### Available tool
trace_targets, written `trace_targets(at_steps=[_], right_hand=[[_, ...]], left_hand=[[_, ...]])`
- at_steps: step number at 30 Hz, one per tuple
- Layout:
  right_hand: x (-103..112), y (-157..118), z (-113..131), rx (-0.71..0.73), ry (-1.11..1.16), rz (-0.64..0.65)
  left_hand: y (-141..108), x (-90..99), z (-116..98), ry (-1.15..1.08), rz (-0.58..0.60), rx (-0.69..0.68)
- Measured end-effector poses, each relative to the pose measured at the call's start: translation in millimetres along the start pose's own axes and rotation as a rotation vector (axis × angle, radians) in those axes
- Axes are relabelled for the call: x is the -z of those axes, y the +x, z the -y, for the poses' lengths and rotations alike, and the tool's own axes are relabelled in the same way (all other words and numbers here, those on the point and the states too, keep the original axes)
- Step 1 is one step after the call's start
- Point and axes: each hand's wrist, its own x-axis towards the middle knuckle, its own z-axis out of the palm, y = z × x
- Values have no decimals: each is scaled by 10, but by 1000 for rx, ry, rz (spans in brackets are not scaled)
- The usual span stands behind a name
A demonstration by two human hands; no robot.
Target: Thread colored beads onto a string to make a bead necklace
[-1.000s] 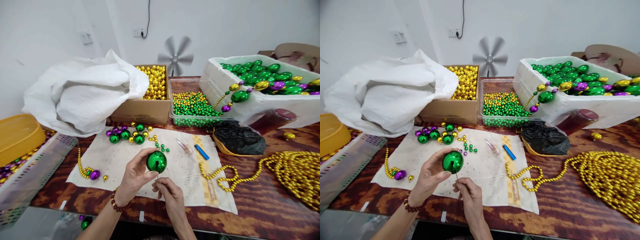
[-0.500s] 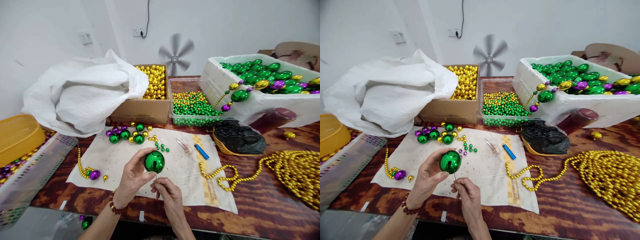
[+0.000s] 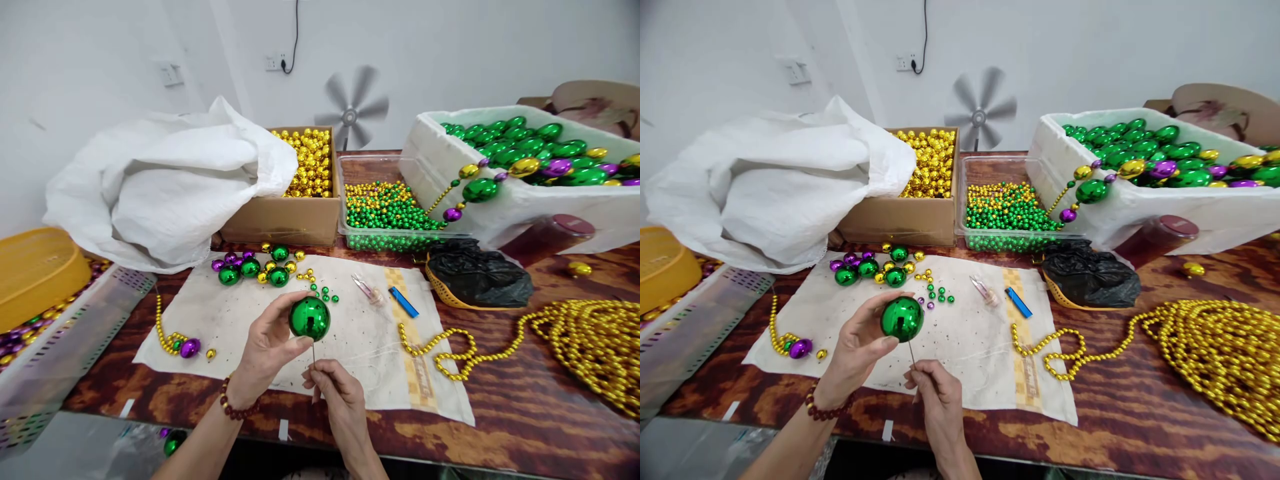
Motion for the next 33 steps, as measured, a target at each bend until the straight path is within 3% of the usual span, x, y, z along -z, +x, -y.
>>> trace_targets(at_steps=[5, 15, 21, 27, 30, 33], right_hand=[[-51, 49, 121, 51, -2, -28], [-87, 28, 95, 37, 60, -16], [-108, 108, 314, 77, 81, -28], [-33, 120, 325, 22, 64, 64], [59, 125, 292, -20, 75, -40], [200, 133, 267, -73, 108, -171]], left_hand=[[-41, 8, 35, 38, 18, -6], [-80, 46, 115, 134, 4, -13], [-164, 37, 217, 213, 38, 43], [-102, 15, 277, 149, -23, 140], [-133, -18, 359, 196, -13, 191], [-134, -6, 456, 391, 117, 222]])
